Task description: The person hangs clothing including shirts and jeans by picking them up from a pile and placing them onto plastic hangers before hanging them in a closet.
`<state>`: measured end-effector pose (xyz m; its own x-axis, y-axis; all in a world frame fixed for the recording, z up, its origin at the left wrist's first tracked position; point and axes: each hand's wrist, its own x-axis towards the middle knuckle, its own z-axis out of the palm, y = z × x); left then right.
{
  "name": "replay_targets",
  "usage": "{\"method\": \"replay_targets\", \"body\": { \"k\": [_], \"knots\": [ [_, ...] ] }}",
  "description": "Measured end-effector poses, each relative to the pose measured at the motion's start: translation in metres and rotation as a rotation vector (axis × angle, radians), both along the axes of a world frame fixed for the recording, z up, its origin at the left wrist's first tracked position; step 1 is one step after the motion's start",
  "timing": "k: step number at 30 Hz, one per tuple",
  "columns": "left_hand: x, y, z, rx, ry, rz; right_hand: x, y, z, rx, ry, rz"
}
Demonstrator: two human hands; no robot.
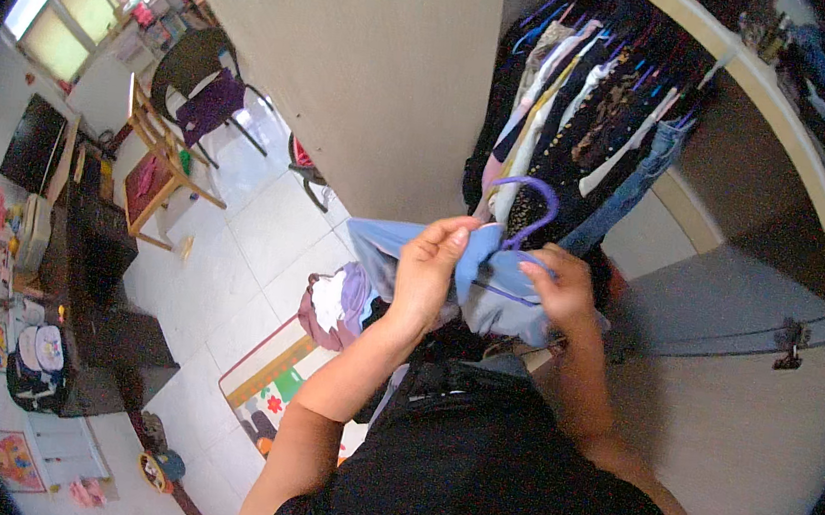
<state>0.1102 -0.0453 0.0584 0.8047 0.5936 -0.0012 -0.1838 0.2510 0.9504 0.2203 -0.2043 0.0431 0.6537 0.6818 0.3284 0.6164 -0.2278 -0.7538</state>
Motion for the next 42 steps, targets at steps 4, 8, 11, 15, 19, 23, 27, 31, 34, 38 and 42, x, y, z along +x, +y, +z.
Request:
{"method": "replay_targets", "body": {
  "k": [4,8,11,15,19,23,27,31,34,38,42],
  "knots": [
    [0.020,0.008,-0.012,-0.310,-0.089,-0.124,0.005,-0.062,0.028,0.002,0.140,-0.236],
    [0.039,-0.009,-0.022,0.119,0.124,-0.323,-0.013,-0.098,0.058,0.081,0.258,-0.461],
    [0.063,-0.043,-0.054,0.401,-0.052,-0.445,-0.027,-0.117,0.067,0.111,0.308,-0.631],
    [0.076,-0.099,-0.042,0.238,-0.046,-0.914,-0.039,-0.160,0.072,0.398,0.369,-0.742],
    [0.080,-0.144,-0.039,0.274,-0.226,-1.183,-0.044,-0.226,0.088,0.673,0.397,-0.794],
    [0.081,-0.145,-0.056,0.399,-0.202,-1.293,-0.051,-0.244,0.093,0.856,0.306,-0.857],
    [0.099,-0.135,-0.065,0.343,-0.098,-1.232,-0.026,-0.243,0.079,0.728,0.344,-0.973],
    [0.113,-0.120,-0.060,0.183,-0.020,-1.092,0.048,-0.221,0.033,0.758,0.476,-0.740],
    [0.119,-0.111,-0.053,0.074,0.013,-1.034,0.102,-0.178,0.032,0.842,0.537,-0.822],
    [0.126,-0.106,-0.056,0.096,0.003,-0.984,0.176,-0.151,0.033,1.020,0.575,-0.662],
    [0.131,-0.097,-0.063,0.064,0.008,-0.919,0.249,-0.118,0.058,0.996,0.378,-0.623]
  ]
}}
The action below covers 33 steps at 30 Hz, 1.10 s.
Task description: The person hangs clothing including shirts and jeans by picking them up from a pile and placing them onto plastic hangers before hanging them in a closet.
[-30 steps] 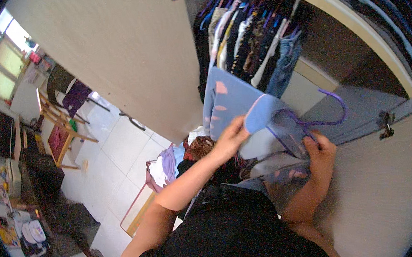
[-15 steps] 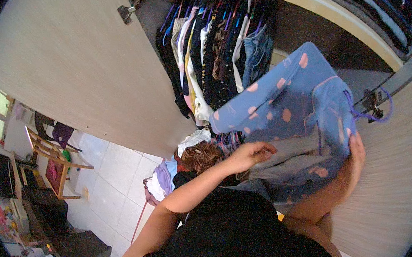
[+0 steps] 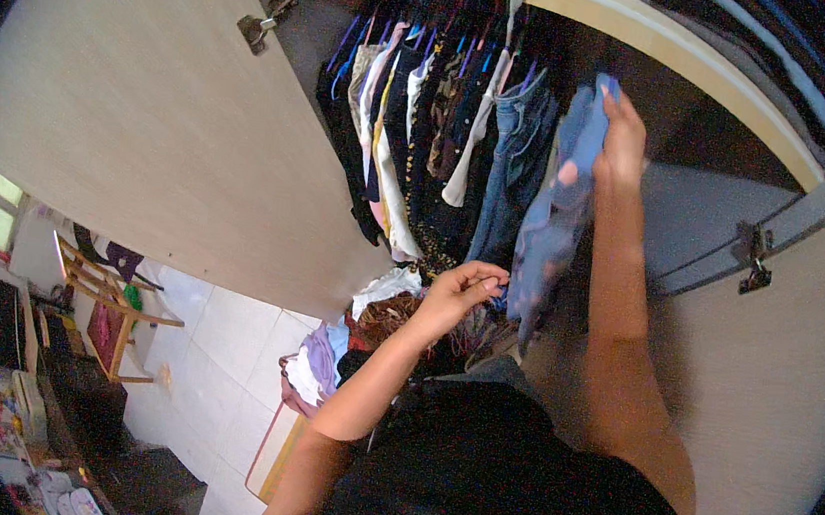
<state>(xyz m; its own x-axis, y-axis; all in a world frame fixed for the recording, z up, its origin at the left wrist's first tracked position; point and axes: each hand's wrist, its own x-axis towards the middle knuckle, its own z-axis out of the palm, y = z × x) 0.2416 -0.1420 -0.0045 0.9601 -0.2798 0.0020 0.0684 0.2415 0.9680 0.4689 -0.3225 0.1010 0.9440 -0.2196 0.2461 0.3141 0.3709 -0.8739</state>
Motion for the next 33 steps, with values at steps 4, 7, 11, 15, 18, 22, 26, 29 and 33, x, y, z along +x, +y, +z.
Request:
{"method": "replay_targets", "body": {
  "k": [4,7,11,15,18,22,26,29,33],
  "knots": [
    [0.005,0.005,0.005,0.023,0.004,0.049,0.071,0.017,0.012,-0.071,0.238,0.127],
    [0.006,0.003,0.007,-0.069,0.020,0.086,0.113,0.033,0.007,-0.066,0.290,-0.116],
    [0.004,0.012,-0.003,-0.018,0.047,0.129,0.130,0.050,-0.009,-0.033,0.344,0.009],
    [-0.004,0.021,-0.013,-0.033,0.115,0.177,0.102,0.068,-0.015,-0.108,0.213,-0.007],
    [-0.013,0.027,-0.019,-0.070,0.181,0.206,0.066,0.067,-0.020,-0.090,0.171,0.096],
    [-0.027,0.037,-0.044,-0.038,0.266,0.230,0.011,0.077,-0.080,-0.636,-0.228,-0.282],
    [-0.056,0.055,-0.108,-0.026,0.419,0.292,-0.092,0.104,-0.177,-1.122,-0.289,-0.168],
    [-0.077,0.064,-0.149,0.016,0.549,0.264,-0.135,0.062,-0.336,-1.460,0.105,0.436],
    [-0.114,0.085,-0.188,0.081,0.754,0.372,-0.205,0.016,-0.431,-1.157,0.692,0.948]
  ]
}}
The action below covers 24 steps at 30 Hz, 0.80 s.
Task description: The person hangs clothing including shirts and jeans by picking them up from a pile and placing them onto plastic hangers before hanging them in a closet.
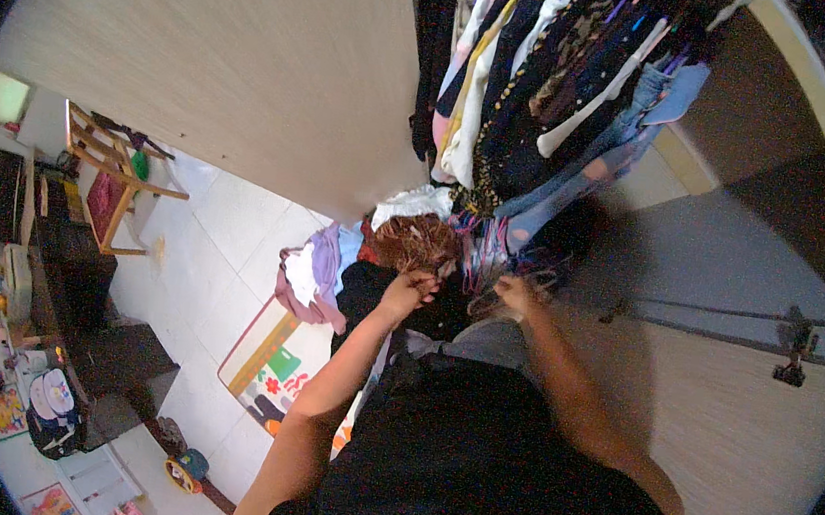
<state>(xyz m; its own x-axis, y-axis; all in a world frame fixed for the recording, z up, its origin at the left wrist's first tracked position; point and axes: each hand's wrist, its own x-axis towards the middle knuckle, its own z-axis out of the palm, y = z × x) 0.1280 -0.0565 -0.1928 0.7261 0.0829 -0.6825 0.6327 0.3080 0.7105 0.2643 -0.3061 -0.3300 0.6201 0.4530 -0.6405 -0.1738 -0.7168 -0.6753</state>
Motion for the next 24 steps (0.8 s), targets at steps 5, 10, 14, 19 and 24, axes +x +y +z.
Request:
{"method": "replay_targets", "body": {
  "k": [5,10,14,19,24],
  "knots": [
    [-0.043,0.015,-0.071,-0.024,0.092,0.209,-0.016,-0.037,-0.047,-0.142,-0.104,0.038],
    [-0.090,0.020,-0.178,-0.024,0.161,0.200,-0.019,-0.062,-0.089,-0.290,-0.132,0.059],
    [-0.110,0.030,-0.241,0.398,0.316,-0.118,-0.022,-0.060,-0.144,-0.374,-0.103,0.097],
    [-0.110,0.051,-0.298,0.665,0.484,-0.120,-0.015,-0.063,-0.234,-0.477,-0.153,0.139],
    [-0.168,0.081,-0.407,0.757,0.584,0.271,0.015,-0.045,-0.346,-0.582,-0.267,0.245]
  ]
}}
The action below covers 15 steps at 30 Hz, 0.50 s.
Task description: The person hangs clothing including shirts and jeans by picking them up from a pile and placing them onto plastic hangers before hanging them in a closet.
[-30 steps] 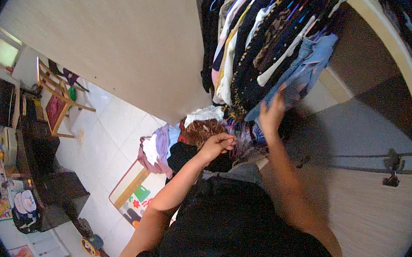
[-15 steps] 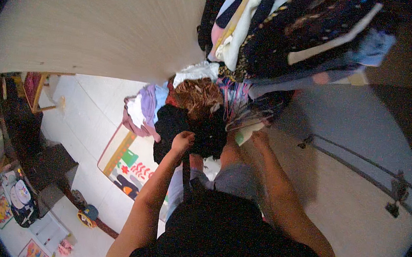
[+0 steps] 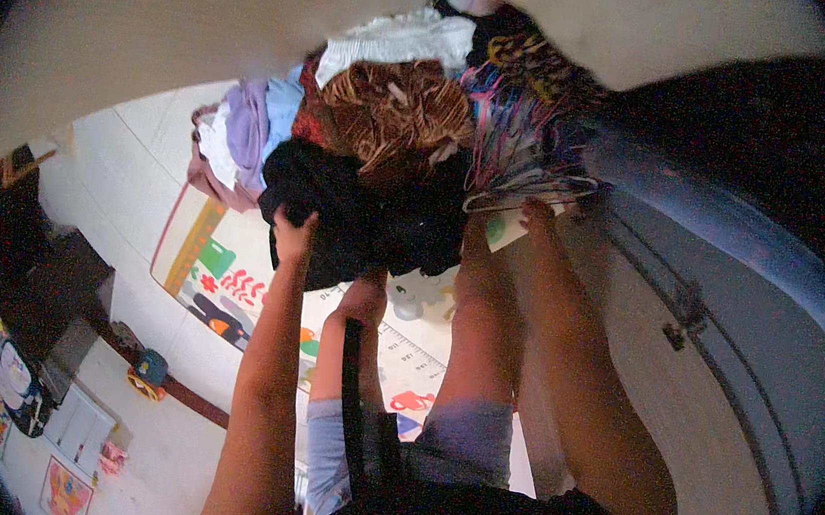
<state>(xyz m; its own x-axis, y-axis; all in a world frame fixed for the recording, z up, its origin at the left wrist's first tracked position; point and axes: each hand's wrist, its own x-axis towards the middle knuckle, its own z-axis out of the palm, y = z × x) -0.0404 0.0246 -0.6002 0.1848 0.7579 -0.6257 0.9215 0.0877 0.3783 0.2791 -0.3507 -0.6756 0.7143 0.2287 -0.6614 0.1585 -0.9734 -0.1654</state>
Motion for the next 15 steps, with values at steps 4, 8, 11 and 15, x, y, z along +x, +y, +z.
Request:
{"method": "replay_targets", "body": {
  "k": [4,8,11,15],
  "knots": [
    [0.014,-0.008,-0.046,-0.025,-0.135,0.145,0.013,-0.025,-0.071,-0.128,-0.057,0.034],
    [0.000,-0.008,-0.080,0.046,-0.074,0.090,0.017,-0.024,-0.114,-0.174,-0.074,0.058],
    [-0.008,-0.016,-0.090,0.200,-0.014,0.007,0.020,-0.026,-0.126,-0.186,-0.093,0.068],
    [-0.014,-0.021,-0.071,0.275,-0.014,0.019,0.026,-0.024,-0.108,-0.165,-0.149,0.067]
  ]
}}
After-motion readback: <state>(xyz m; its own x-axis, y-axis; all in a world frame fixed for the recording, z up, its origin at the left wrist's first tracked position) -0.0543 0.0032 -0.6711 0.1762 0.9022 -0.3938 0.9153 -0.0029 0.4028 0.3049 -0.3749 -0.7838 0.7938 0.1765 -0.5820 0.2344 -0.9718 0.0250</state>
